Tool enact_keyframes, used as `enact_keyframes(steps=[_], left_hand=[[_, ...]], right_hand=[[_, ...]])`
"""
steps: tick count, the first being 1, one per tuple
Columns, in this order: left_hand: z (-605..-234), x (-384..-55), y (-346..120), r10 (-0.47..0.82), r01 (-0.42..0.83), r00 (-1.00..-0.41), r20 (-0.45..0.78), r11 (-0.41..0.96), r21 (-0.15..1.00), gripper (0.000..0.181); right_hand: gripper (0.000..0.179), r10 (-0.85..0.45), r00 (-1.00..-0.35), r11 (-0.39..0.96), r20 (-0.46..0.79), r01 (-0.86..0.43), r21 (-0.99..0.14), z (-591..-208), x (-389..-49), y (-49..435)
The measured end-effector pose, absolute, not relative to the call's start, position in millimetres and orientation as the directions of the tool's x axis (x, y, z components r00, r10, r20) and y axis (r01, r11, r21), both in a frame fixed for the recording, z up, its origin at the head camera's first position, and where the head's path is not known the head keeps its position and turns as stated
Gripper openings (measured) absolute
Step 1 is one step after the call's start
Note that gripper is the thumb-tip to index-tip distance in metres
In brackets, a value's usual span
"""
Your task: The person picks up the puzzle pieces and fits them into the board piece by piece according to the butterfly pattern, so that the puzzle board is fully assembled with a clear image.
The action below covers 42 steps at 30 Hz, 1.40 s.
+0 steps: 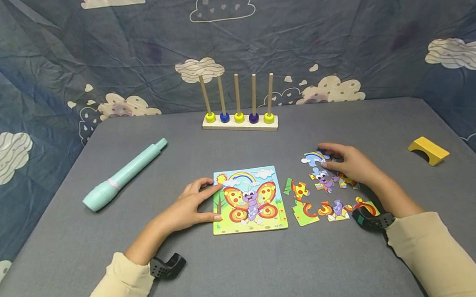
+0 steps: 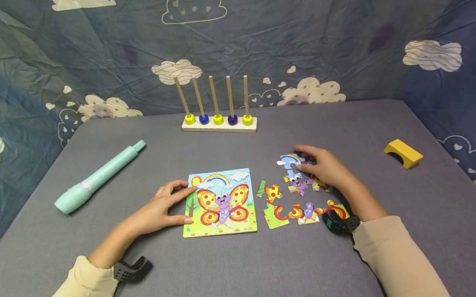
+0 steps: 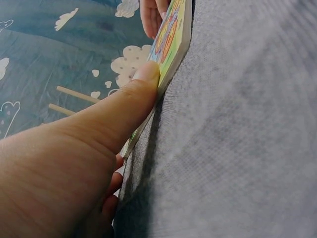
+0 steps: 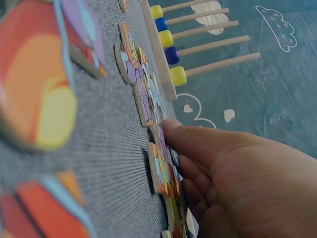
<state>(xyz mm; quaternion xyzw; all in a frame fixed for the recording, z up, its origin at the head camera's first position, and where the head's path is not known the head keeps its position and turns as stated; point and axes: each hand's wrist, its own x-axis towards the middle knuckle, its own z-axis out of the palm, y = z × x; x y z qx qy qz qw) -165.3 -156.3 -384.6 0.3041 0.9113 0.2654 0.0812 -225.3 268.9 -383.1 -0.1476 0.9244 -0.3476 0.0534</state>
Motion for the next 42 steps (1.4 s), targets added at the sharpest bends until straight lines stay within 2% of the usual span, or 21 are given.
enact_keyframes(steps=[5, 13, 17, 21, 25, 29, 32, 39, 42], left_hand=[[-385, -165, -157, 0.597, 0.51, -0.802, 0.019, 0.669, 0.541, 0.073], [-385, -165, -156, 0.593, 0.504, -0.805, 0.015, 0.67, 0.545, 0.072], [-385, -165, -156, 0.592, 0.5, -0.806, 0.004, 0.677, 0.54, 0.073], [-385, -165, -156, 0.592, 0.499, -0.806, 0.003, 0.676, 0.542, 0.073], [-384, -165, -156, 0.593, 0.5, -0.805, 0.003, 0.676, 0.541, 0.073], [-382, -165, -156, 0.593, 0.5, -0.806, -0.004, 0.684, 0.531, 0.074], [-380, -165, -155, 0.594, 0.503, -0.804, -0.014, 0.694, 0.515, 0.074], [-376, -163, -150, 0.59, 0.526, -0.807, -0.015, 0.731, 0.434, 0.068], [-375, -162, -147, 0.596, 0.549, -0.803, -0.002, 0.74, 0.387, 0.066]], right_hand=[[0.053, -0.324, -0.946, 0.727, 0.0, -0.249, -0.64, -382, -226, 268], [0.047, -0.344, -0.938, 0.785, 0.042, -0.311, -0.535, -377, -223, 260], [0.045, -0.32, -0.946, 0.793, 0.05, -0.296, -0.533, -371, -220, 257], [0.043, -0.303, -0.945, 0.769, 0.121, -0.317, -0.555, -359, -215, 248], [0.041, -0.333, -0.917, 0.72, 0.221, -0.398, -0.568, -340, -205, 228], [0.04, -0.402, -0.862, 0.652, 0.309, -0.506, -0.564, -323, -192, 203], [0.041, -0.45, -0.827, 0.611, 0.337, -0.56, -0.559, -317, -183, 184], [0.043, -0.561, -0.773, 0.572, 0.296, -0.621, -0.536, -328, -177, 141], [0.043, -0.586, -0.777, 0.599, 0.23, -0.607, -0.523, -341, -180, 126]])
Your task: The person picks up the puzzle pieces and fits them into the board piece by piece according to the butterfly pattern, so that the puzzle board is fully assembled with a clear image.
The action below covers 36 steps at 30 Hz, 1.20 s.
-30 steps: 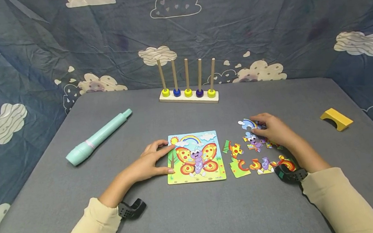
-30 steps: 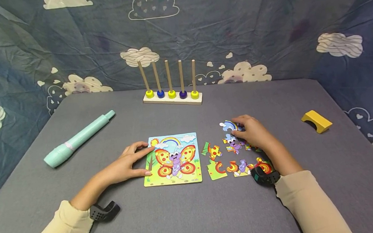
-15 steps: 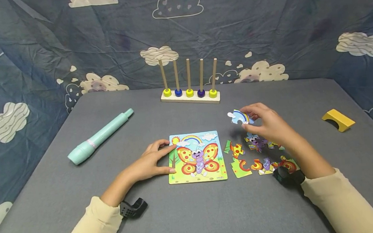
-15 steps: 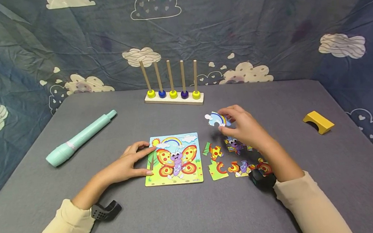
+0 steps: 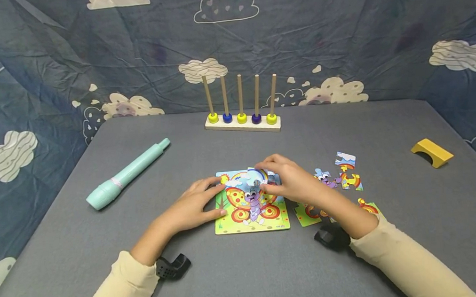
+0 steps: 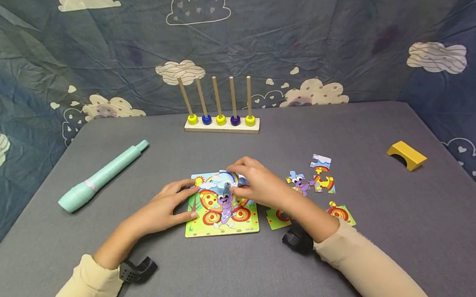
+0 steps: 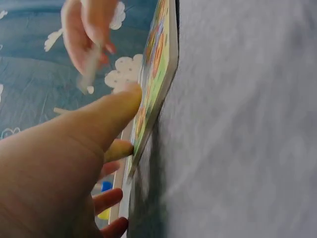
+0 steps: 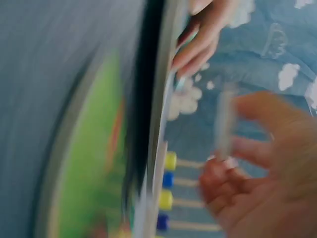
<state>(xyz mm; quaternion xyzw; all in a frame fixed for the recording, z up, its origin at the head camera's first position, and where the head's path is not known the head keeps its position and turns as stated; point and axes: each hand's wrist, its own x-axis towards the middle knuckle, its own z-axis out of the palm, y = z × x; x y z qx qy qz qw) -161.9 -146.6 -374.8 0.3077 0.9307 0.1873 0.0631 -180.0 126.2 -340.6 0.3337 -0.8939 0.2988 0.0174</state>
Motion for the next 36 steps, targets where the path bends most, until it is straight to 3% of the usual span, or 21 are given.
enact_keyframes(steps=[10, 26, 36], left_hand=[[-375, -161, -140, 0.613, 0.583, -0.79, 0.018, 0.741, 0.334, 0.075], [-382, -171, -131, 0.584, 0.56, -0.811, 0.03, 0.761, 0.328, 0.054], [-382, -171, -132, 0.584, 0.554, -0.811, 0.018, 0.759, 0.344, 0.057]], right_hand=[[0.04, -0.621, -0.773, 0.658, 0.127, -0.602, -0.452, -367, -194, 106], [0.041, -0.62, -0.782, 0.694, 0.062, -0.584, -0.421, -366, -198, 101], [0.061, -0.643, -0.764, 0.685, -0.046, -0.548, -0.48, -360, -197, 107]])
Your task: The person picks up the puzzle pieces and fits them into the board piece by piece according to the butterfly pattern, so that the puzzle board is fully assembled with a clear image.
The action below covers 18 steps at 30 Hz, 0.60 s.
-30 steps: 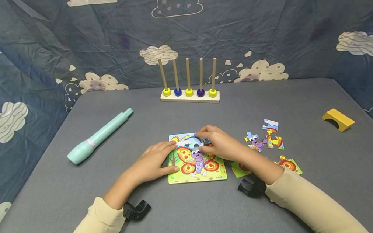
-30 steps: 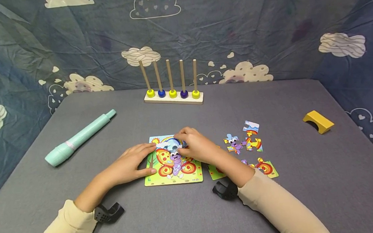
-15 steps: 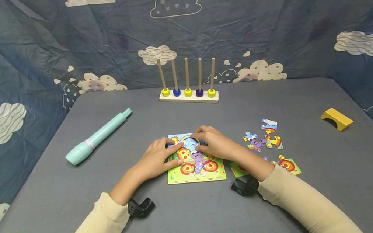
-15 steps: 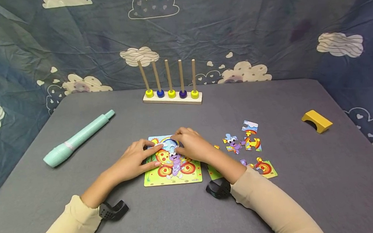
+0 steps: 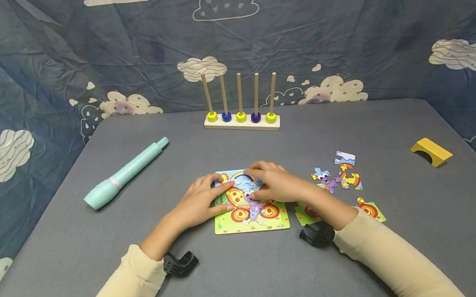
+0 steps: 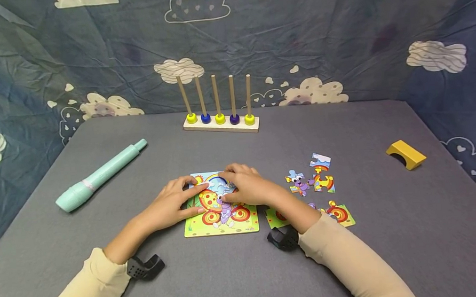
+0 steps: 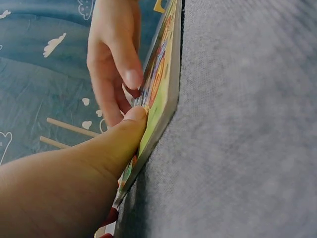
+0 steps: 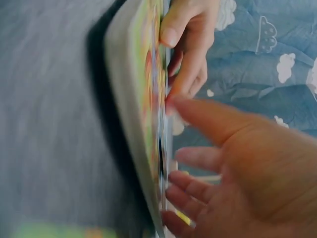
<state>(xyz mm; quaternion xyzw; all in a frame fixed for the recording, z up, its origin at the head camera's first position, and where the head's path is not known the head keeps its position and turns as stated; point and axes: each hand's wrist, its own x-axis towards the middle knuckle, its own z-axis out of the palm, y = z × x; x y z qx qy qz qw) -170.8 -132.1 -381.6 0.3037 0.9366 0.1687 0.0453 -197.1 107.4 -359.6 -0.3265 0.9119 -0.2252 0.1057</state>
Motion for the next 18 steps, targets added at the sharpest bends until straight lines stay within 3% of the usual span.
enact_keyframes(steps=[7, 14, 18], left_hand=[[-381, -170, -132, 0.584, 0.557, -0.811, 0.029, 0.758, 0.34, 0.057], [-382, -171, -132, 0.579, 0.551, -0.815, 0.023, 0.762, 0.341, 0.057], [-382, -171, -132, 0.582, 0.553, -0.813, 0.021, 0.761, 0.338, 0.058]], right_hand=[[0.066, -0.62, -0.78, 0.598, 0.078, -0.535, -0.597, -330, -188, 133], [0.069, -0.452, -0.822, 0.58, 0.346, -0.565, -0.586, -306, -178, 182], [0.068, -0.342, -0.838, 0.591, 0.426, -0.544, -0.596, -308, -178, 214]])
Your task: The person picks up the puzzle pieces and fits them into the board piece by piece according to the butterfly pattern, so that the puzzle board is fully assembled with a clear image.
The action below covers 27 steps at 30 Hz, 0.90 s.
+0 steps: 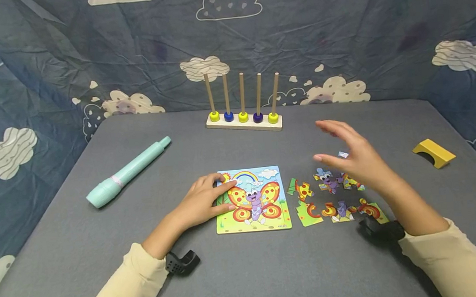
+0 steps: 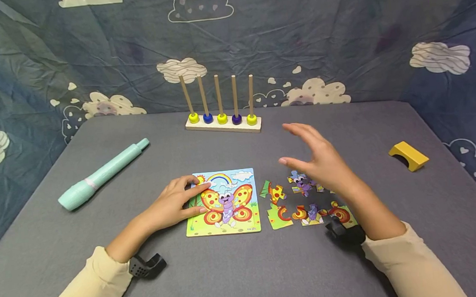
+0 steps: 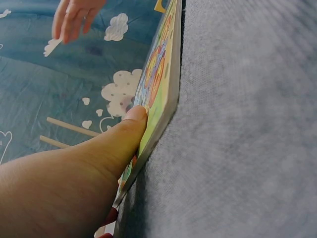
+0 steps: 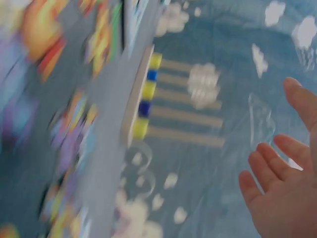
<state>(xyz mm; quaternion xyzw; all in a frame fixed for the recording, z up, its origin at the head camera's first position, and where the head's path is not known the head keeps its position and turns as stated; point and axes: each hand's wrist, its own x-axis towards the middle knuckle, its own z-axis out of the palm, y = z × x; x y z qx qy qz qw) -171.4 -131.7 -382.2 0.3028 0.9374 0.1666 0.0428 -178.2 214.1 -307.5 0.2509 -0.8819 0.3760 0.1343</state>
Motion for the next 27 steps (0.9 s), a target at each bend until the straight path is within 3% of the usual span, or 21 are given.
enact_keyframes(steps=[8, 14, 27], left_hand=[[-384, -172, -131, 0.578, 0.55, -0.816, 0.02, 0.764, 0.337, 0.059], [-384, -172, -131, 0.581, 0.553, -0.814, 0.024, 0.759, 0.344, 0.058], [-385, -172, -133, 0.576, 0.545, -0.817, 0.028, 0.756, 0.361, 0.058]], right_hand=[[0.063, -0.19, -0.924, 0.63, 0.331, -0.374, -0.681, -339, -185, 271], [0.06, -0.192, -0.956, 0.643, 0.222, -0.293, -0.708, -362, -194, 297], [0.058, -0.223, -0.973, 0.785, 0.067, -0.22, -0.579, -384, -202, 309]])
